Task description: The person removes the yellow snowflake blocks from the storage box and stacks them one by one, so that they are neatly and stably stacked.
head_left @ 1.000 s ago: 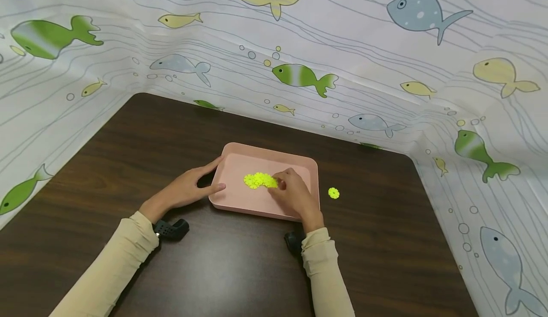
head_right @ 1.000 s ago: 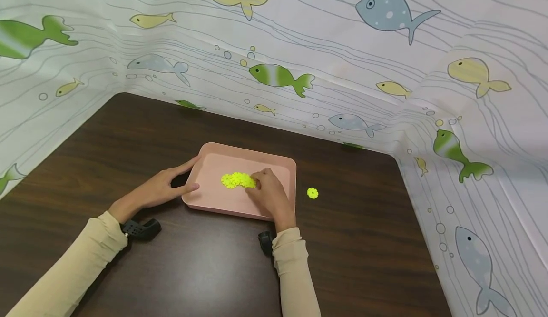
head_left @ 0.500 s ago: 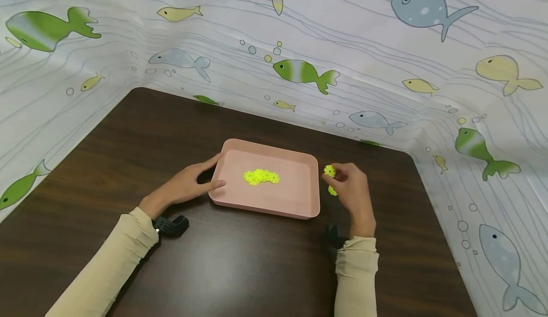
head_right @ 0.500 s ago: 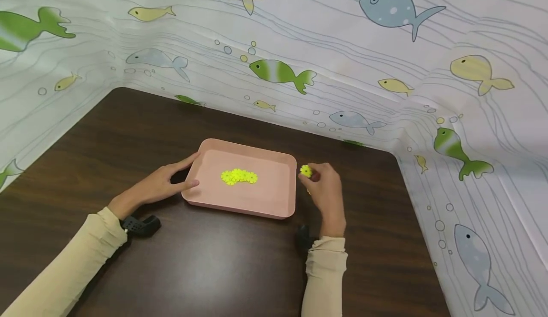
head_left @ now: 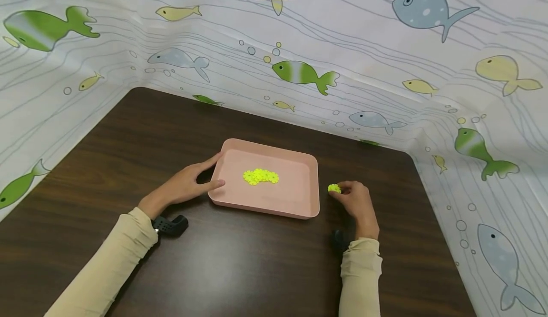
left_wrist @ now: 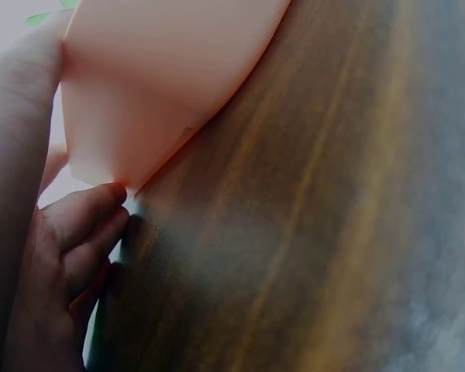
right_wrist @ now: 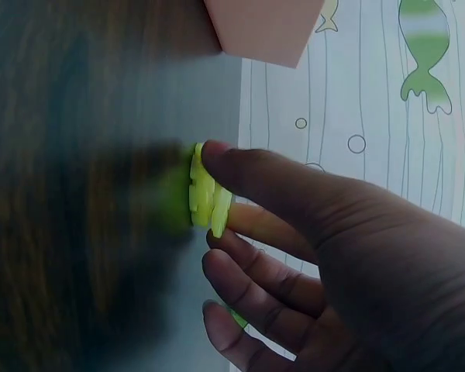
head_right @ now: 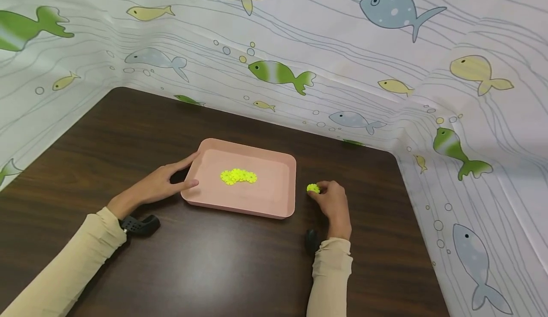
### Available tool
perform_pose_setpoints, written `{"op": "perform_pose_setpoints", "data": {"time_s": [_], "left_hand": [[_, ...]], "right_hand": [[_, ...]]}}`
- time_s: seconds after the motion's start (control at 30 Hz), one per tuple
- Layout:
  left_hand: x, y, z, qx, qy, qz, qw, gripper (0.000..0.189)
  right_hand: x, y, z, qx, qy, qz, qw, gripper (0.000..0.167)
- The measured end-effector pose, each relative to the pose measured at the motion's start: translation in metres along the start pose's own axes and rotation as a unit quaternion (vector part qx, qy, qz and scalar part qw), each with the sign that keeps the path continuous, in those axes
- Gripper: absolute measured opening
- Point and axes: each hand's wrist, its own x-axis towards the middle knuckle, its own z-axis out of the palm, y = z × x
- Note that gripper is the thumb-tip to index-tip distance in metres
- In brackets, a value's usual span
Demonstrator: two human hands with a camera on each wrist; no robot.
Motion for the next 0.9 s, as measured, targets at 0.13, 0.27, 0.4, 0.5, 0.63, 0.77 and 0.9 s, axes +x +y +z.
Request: {"op": "perform_pose_setpoints", "data": {"time_s": [0.13, 0.27, 0.4, 0.5, 0.63, 0.77, 0.9], "left_hand": [[0.0008, 0.0002, -0.0003, 0.002, 0.002, 0.0, 1.0, 0.088], [0.001, 0.0003, -0.0005, 0.003, 0.001, 0.0, 1.0, 0.088], [0.0008, -0.0005, 0.0, -0.003, 0.001, 0.003, 1.0, 0.087], [0.0005, -0.0012, 0.0004, -0.008, 0.002, 0.007, 0.9999, 0.086], [0.0004, -0.0013, 0.0009, -0.009, 0.002, 0.006, 0.9999, 0.086], [0.0004, -0.0006, 0.0009, -0.007, 0.001, 0.003, 1.0, 0.086], [0.0012, -0.0001, 0.0004, -0.005, -0.001, 0.003, 1.0, 0.086]], "right_hand": [[0.0019, -0.0035, 0.0013, -0.001, 0.003, -0.006, 1.0, 0.039], [0.0037, -0.0046, 0.0034, -0.005, 0.001, -0.007, 1.0, 0.039], [0.0052, -0.0048, 0.0049, -0.007, -0.006, -0.002, 1.0, 0.04], [0.0055, -0.0048, 0.0049, -0.008, -0.011, 0.003, 0.9999, 0.041], [0.0057, -0.0046, 0.0045, -0.01, -0.015, 0.004, 0.9998, 0.042], [0.0066, -0.0042, 0.0045, -0.009, -0.019, 0.008, 0.9997, 0.041], [0.0071, -0.0046, 0.0034, -0.009, -0.024, 0.012, 0.9996, 0.042]]}}
